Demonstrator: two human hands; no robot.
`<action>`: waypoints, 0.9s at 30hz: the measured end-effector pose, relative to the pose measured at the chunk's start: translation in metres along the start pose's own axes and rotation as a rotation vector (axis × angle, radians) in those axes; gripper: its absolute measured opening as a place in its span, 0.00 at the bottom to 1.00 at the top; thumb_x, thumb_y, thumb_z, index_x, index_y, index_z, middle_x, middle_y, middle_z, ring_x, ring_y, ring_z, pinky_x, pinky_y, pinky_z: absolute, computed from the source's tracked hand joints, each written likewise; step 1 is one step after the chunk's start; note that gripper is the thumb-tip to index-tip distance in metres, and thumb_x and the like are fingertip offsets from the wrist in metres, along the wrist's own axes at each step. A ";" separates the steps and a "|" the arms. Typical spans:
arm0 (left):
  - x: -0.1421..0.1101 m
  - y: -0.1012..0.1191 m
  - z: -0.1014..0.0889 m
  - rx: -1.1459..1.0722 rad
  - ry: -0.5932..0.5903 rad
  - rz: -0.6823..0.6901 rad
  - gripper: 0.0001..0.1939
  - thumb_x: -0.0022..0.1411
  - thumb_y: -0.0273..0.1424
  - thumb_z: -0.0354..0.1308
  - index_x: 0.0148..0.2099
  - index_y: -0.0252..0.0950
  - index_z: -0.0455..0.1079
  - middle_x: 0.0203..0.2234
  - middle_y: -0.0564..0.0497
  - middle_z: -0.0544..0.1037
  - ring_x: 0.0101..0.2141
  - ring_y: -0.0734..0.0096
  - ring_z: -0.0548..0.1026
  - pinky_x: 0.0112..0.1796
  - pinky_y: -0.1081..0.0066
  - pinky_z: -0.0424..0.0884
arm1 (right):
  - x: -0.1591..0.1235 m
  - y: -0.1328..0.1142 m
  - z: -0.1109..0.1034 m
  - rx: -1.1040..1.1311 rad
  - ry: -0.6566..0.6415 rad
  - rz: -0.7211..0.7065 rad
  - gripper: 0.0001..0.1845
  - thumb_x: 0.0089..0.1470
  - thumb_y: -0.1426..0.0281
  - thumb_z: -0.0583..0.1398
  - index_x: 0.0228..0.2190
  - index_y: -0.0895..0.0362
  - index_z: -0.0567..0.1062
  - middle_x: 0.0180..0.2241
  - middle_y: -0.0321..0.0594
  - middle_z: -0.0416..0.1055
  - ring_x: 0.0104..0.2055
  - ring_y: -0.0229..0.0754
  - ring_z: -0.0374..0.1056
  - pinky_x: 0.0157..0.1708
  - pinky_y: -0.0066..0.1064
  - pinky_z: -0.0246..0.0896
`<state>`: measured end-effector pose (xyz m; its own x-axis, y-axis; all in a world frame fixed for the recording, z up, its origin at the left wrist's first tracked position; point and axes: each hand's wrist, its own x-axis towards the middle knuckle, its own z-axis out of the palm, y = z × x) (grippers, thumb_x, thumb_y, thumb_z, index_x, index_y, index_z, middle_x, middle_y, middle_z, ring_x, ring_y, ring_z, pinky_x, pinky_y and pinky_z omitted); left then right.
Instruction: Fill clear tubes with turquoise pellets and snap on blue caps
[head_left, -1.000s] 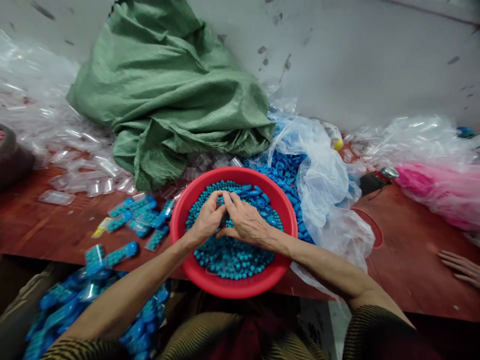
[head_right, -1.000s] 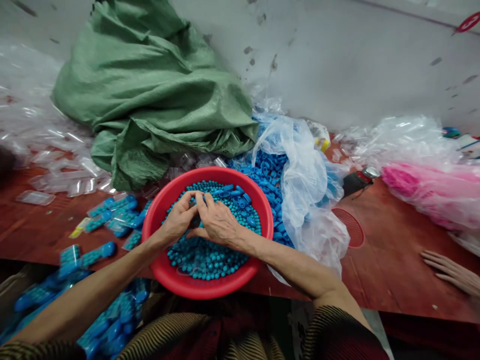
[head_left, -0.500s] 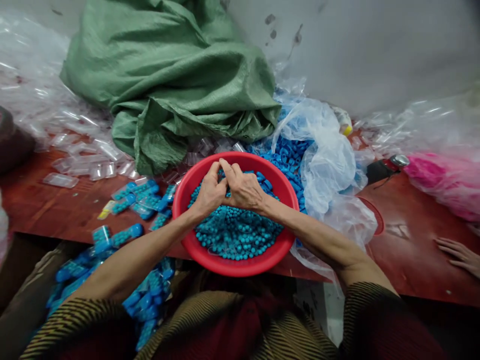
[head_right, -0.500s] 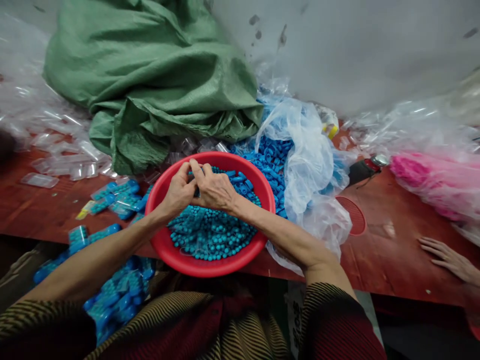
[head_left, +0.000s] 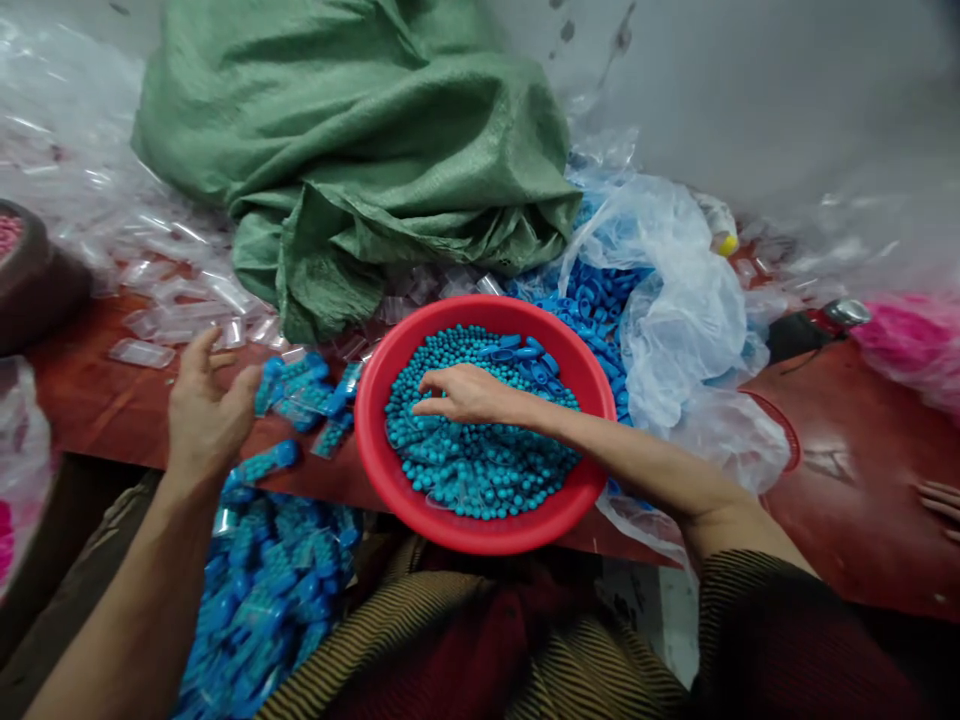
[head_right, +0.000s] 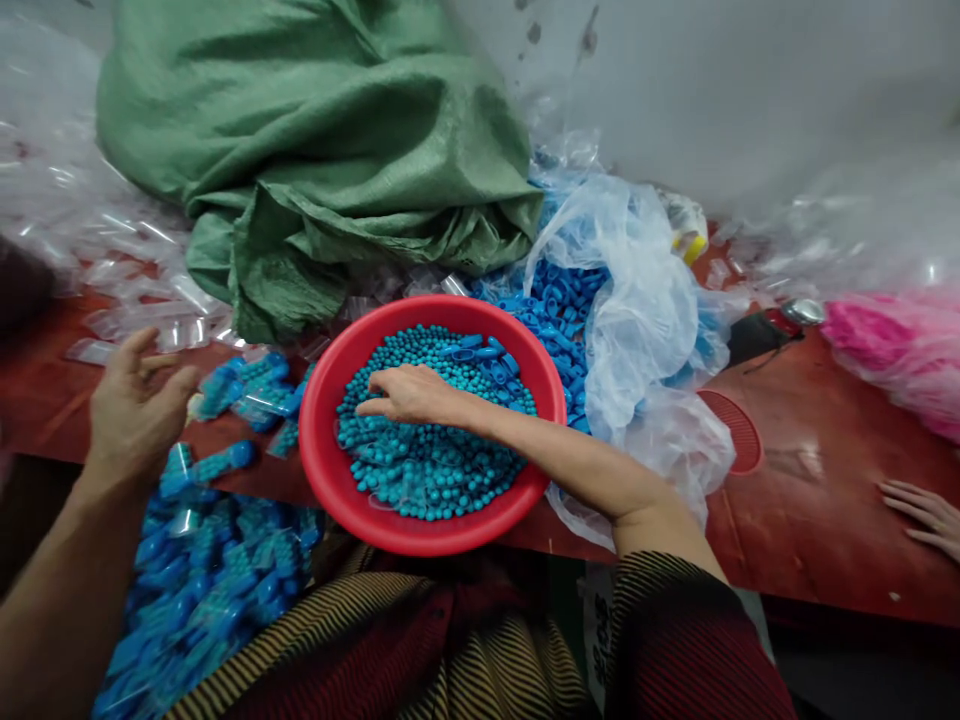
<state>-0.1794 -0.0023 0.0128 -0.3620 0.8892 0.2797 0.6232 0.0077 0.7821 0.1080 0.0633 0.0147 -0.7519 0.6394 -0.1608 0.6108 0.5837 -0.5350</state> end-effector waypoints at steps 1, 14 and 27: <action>-0.002 0.001 0.001 0.032 0.022 0.012 0.27 0.58 0.37 0.57 0.59 0.46 0.58 0.41 0.57 0.74 0.43 0.60 0.70 0.37 0.62 0.64 | 0.004 -0.003 0.004 -0.024 -0.021 -0.010 0.20 0.55 0.55 0.57 0.41 0.56 0.74 0.35 0.41 0.75 0.38 0.43 0.69 0.33 0.29 0.57; -0.005 0.080 0.102 -0.098 -0.571 0.122 0.22 0.53 0.35 0.56 0.51 0.36 0.67 0.39 0.47 0.76 0.40 0.62 0.73 0.39 0.67 0.68 | 0.010 0.014 -0.012 0.091 0.157 0.088 0.16 0.50 0.78 0.53 0.37 0.60 0.77 0.34 0.40 0.76 0.37 0.38 0.69 0.38 0.27 0.59; -0.006 0.092 0.135 -0.696 -0.949 -0.407 0.20 0.50 0.39 0.63 0.40 0.35 0.61 0.24 0.54 0.72 0.20 0.74 0.73 0.17 0.78 0.62 | -0.025 0.066 -0.021 -0.563 0.074 0.335 0.13 0.58 0.75 0.51 0.36 0.65 0.75 0.38 0.57 0.73 0.43 0.52 0.67 0.40 0.39 0.60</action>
<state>-0.0259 0.0547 0.0078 0.3819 0.8602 -0.3380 -0.0212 0.3738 0.9273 0.1722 0.0959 0.0010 -0.4915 0.8531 -0.1752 0.8605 0.5067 0.0534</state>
